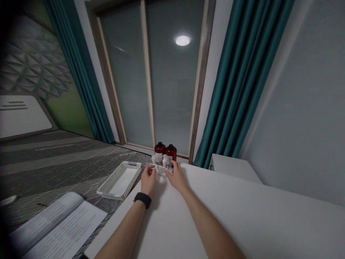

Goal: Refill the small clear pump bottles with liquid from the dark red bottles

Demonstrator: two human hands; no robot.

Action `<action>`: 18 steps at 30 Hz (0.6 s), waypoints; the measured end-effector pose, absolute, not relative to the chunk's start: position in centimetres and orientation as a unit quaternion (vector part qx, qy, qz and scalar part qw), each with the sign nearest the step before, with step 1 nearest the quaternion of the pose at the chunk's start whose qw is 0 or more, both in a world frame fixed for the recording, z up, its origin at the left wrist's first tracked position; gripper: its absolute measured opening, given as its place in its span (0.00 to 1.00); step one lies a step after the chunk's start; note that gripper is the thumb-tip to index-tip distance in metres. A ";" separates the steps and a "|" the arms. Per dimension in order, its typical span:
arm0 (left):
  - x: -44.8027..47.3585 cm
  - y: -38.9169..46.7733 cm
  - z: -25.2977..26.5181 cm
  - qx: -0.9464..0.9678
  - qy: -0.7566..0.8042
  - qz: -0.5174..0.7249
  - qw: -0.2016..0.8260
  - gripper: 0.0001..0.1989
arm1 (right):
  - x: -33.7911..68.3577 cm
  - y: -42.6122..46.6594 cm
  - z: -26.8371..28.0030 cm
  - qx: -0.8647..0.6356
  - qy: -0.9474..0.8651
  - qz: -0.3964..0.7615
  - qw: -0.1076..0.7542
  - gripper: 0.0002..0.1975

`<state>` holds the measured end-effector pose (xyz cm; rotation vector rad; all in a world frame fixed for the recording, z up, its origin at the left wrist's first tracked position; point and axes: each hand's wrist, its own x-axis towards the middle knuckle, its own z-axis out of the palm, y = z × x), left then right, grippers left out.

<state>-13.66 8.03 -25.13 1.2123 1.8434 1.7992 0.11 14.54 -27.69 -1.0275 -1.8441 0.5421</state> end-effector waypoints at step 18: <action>-12.9 7.4 -24.9 0.486 0.613 0.603 0.157 0.14 | 1.8 13.0 -26.8 -0.376 -0.768 0.269 0.444 0.27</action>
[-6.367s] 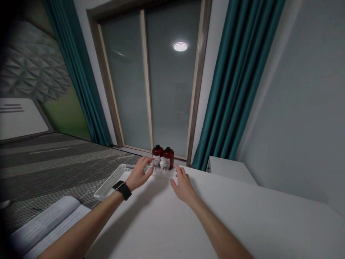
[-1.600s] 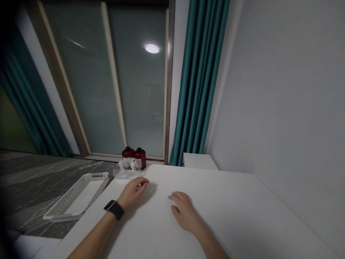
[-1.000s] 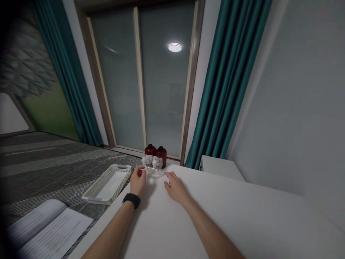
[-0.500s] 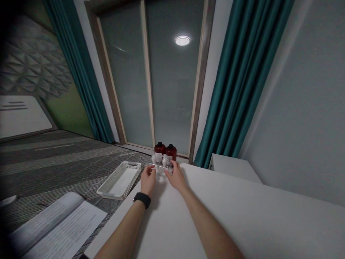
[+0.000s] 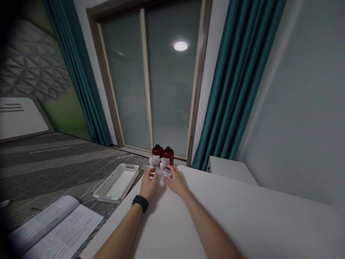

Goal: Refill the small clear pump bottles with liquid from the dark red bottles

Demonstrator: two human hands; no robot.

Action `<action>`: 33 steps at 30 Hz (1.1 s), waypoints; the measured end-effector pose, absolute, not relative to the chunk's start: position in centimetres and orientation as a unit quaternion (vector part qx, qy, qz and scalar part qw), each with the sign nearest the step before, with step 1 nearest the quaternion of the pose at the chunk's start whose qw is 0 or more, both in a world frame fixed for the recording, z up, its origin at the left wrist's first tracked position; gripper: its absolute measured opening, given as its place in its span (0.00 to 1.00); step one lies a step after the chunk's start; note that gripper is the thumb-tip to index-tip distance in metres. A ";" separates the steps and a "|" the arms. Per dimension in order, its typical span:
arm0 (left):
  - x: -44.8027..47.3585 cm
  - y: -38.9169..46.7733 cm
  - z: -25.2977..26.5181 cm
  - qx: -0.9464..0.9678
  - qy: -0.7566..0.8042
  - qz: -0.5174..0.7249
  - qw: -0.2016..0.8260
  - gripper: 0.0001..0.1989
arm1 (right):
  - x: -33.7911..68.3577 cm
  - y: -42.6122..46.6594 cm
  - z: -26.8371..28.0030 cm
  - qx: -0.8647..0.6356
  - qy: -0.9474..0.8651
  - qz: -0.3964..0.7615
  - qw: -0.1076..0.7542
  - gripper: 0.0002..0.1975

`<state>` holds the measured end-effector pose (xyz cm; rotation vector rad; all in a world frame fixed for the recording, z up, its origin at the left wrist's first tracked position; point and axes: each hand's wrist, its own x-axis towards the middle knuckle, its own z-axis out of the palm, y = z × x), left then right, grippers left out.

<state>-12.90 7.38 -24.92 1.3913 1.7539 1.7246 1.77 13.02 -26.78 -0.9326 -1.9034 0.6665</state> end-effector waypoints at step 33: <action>-4.6 1.8 -22.5 0.781 0.392 0.362 0.325 0.28 | 17.9 -0.1 -24.9 -0.435 -0.758 0.302 0.381 0.19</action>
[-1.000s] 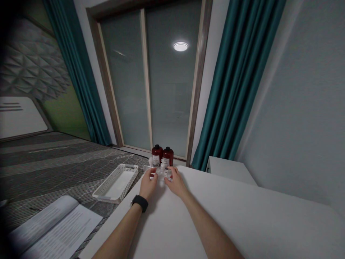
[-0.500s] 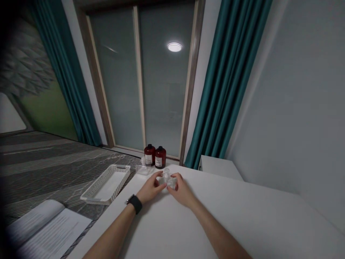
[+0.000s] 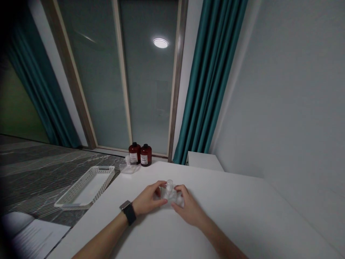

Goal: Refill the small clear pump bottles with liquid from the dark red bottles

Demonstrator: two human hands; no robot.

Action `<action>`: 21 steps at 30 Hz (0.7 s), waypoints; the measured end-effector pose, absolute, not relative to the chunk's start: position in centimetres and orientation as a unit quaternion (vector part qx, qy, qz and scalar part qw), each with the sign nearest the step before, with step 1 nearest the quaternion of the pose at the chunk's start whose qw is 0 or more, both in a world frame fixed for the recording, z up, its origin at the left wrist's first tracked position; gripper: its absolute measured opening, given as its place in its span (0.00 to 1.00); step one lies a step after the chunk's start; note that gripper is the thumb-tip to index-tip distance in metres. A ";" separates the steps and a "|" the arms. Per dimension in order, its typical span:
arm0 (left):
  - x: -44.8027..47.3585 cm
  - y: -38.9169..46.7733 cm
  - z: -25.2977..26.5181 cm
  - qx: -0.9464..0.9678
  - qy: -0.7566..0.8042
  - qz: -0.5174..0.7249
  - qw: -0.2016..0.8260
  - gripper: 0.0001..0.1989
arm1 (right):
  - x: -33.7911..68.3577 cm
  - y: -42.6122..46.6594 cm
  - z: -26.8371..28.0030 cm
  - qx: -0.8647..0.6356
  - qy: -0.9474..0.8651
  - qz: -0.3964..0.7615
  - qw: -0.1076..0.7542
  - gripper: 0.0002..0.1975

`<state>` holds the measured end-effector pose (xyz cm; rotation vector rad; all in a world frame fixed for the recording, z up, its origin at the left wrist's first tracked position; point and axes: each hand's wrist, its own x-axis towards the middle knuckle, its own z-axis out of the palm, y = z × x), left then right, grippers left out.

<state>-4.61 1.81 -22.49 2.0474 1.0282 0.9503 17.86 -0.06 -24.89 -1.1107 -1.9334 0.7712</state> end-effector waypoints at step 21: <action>-3.2 0.5 -21.8 0.811 0.317 0.397 0.289 0.18 | 19.9 -2.4 -25.2 -0.458 -0.730 0.346 0.371 0.37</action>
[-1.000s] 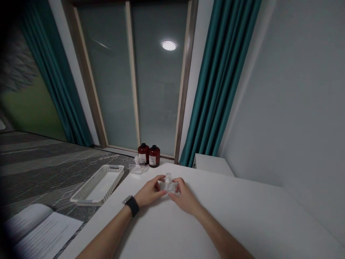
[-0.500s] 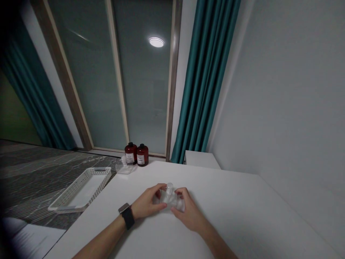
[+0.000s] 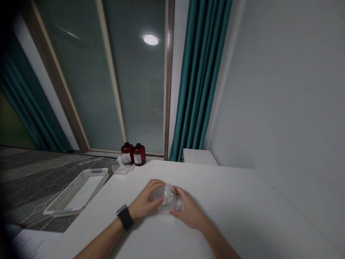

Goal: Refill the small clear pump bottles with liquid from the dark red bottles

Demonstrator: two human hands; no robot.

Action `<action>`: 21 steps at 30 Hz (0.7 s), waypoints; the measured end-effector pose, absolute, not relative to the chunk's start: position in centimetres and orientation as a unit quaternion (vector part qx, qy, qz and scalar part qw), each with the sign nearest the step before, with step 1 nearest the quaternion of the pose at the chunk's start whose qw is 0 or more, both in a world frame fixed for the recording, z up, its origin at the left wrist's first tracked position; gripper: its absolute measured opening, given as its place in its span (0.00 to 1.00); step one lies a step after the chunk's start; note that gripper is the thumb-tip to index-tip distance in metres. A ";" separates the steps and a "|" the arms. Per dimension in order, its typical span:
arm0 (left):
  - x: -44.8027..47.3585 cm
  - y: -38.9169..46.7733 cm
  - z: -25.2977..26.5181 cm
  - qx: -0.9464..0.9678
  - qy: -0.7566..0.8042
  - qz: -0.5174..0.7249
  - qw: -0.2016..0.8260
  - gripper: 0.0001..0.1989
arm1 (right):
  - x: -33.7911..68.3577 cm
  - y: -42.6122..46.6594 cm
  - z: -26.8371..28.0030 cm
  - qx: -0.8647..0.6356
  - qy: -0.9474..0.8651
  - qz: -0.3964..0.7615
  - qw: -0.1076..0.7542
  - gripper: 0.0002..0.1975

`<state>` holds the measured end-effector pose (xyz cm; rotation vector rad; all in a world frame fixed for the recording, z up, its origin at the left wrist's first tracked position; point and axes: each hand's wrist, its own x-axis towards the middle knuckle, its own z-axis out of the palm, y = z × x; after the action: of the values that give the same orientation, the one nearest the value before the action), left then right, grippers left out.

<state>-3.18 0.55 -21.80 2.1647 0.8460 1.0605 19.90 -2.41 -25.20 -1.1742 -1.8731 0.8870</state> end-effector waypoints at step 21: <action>-2.0 0.1 -21.9 0.709 0.323 0.426 0.459 0.17 | 19.4 -2.5 -25.8 -0.460 -0.722 0.350 0.379 0.39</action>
<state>-2.02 0.14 -21.86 1.7461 0.7955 1.0494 19.41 -2.49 -25.82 -1.1762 -1.8456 0.8943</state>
